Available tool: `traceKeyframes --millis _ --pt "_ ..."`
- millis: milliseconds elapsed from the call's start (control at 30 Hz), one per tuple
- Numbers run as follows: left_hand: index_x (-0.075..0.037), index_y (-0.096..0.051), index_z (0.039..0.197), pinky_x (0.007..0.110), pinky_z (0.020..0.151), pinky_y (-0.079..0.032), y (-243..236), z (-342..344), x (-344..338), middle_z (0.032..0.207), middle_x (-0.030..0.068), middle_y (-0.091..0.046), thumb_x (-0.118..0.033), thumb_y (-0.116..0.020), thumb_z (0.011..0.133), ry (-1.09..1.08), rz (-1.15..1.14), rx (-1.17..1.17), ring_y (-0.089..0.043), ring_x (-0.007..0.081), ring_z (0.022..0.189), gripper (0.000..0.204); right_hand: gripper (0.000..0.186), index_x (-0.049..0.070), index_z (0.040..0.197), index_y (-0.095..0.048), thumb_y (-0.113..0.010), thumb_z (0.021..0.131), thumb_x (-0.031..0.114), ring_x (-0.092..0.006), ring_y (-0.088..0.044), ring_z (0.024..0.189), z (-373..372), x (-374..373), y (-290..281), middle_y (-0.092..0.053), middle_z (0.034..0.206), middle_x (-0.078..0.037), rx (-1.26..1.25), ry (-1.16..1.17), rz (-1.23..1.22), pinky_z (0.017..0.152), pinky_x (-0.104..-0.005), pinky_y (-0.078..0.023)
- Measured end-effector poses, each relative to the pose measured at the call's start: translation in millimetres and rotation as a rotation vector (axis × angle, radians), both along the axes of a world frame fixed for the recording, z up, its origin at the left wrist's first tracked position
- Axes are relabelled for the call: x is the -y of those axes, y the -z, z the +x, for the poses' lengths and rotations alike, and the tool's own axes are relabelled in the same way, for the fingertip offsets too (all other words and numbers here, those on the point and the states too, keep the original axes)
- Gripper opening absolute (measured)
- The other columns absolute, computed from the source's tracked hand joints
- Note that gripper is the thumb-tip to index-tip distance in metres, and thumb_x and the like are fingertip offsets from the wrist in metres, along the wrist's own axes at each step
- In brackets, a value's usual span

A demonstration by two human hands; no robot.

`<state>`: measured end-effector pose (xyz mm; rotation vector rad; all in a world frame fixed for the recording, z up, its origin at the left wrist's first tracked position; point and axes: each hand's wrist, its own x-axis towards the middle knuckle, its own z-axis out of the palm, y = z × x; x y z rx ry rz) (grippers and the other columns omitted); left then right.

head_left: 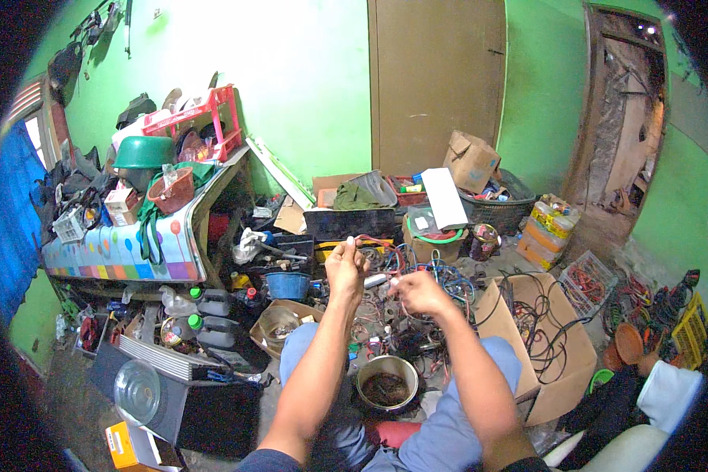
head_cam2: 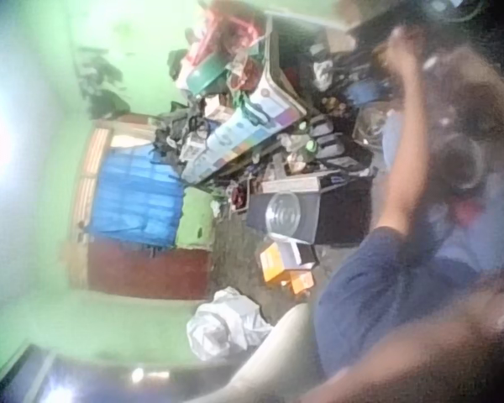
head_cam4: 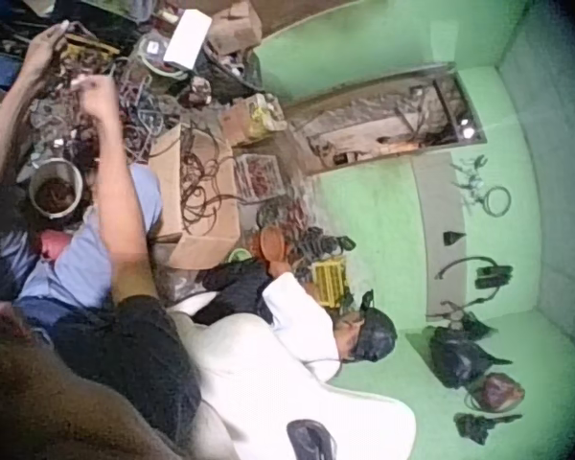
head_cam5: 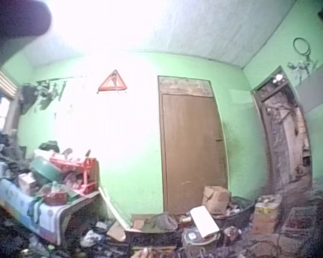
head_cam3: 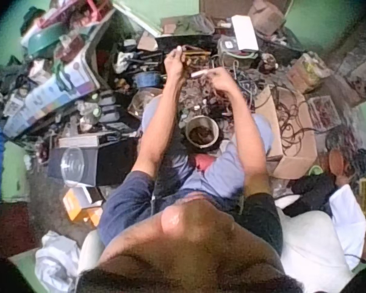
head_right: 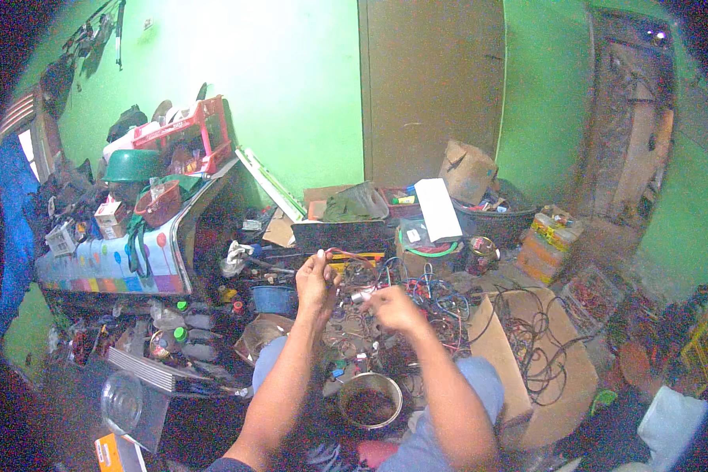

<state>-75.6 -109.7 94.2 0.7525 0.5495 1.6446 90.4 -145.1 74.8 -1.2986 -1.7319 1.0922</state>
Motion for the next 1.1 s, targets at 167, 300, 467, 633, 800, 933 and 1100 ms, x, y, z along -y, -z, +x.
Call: traceKeyframes --millis 167,300,467,633,800,933,1100 --pt "-0.005 -0.054 0.084 0.023 0.044 -0.031 -9.2 -15.3 -1.3 0.054 -0.0052 -0.036 -0.022 -0.054 0.092 -0.056 -0.003 0.011 -0.033 0.0058 0.046 0.02 0.04 0.002 0.079 -0.066 -0.052 0.092 0.037 -0.0093 -0.041 0.059 77.4 -1.4 -27.8 -0.047 0.059 0.002 -0.069 0.27 0.548 0.056 -0.0274 -0.037" --pt "-0.004 -0.054 0.083 0.023 0.043 -0.031 -5.7 -43.6 -7.4 0.055 -0.0052 -0.037 -0.021 -0.053 0.093 -0.134 0.059 0.012 -0.035 0.0054 0.046 0.02 0.034 0.006 0.073 -0.061 -0.05 0.092 0.031 -0.0049 -0.035 0.047 165.9 -3.8 -26.6 -0.045 0.055 0.004 -0.42 0.799 0.587 0.043 -0.0227 -0.025" --pt "-0.004 -0.056 0.088 0.024 0.046 -0.032 -13.0 -70.9 -1.2 0.055 -0.006 -0.036 -0.022 -0.049 0.094 -0.177 0.053 -0.042 -0.034 0.005 0.048 0.02 0.034 -0.003 0.085 -0.064 -0.045 0.094 0.023 -0.0201 -0.056 0.075 243.0 14.3 -15.0 -0.064 0.082 -0.011 -0.233 1.504 0.761 0.072 -0.033 -0.043" --pt "-0.004 -0.053 0.085 0.021 0.042 -0.028 -16.3 -66.5 3.5 0.055 -0.0051 -0.037 -0.02 -0.05 0.094 -0.091 0.069 -0.006 -0.033 0.0051 0.045 0.02 0.03 -0.002 0.089 -0.067 -0.057 0.087 0.026 -0.0251 -0.062 0.087 238.3 3.6 9.0 -0.067 0.089 -0.016 0.122 0.945 0.63 0.081 -0.0331 -0.045" --pt "-0.003 -0.053 0.085 0.022 0.044 -0.029 -14.0 -54.2 9.6 0.053 -0.0046 -0.036 -0.021 -0.051 0.093 -0.066 0.046 -0.058 -0.034 0.006 0.045 0.019 0.039 0.002 0.106 -0.063 -0.061 0.084 0.034 -0.0312 -0.059 0.101 108.8 4.2 -12.3 -0.062 0.106 -0.02 0.424 0.278 0.419 0.088 -0.0385 -0.044" --pt "-0.004 -0.054 0.083 0.022 0.043 -0.029 -11.6 -37.7 8.1 0.052 -0.0044 -0.037 -0.021 -0.052 0.093 0.01 0.085 -0.048 -0.032 0.0064 0.044 0.02 0.046 0.004 0.115 -0.058 -0.062 0.084 0.038 -0.0276 -0.059 0.099 26.1 9.6 -1.2 -0.061 0.105 -0.02 0.37 -0.013 0.511 0.086 -0.0356 -0.045" --pt "-0.008 -0.054 0.087 0.023 0.042 -0.032 -13.7 -29.7 9.8 0.054 -0.005 -0.038 -0.029 -0.053 0.092 0.029 0.071 -0.176 -0.037 0.0078 0.043 0.022 0.029 0.0 0.095 -0.062 -0.052 0.092 0.026 -0.013 -0.058 0.066 -7.8 -10.5 -1.4 -0.061 0.07 -0.005 0.165 -0.196 0.225 0.061 -0.0306 -0.046"
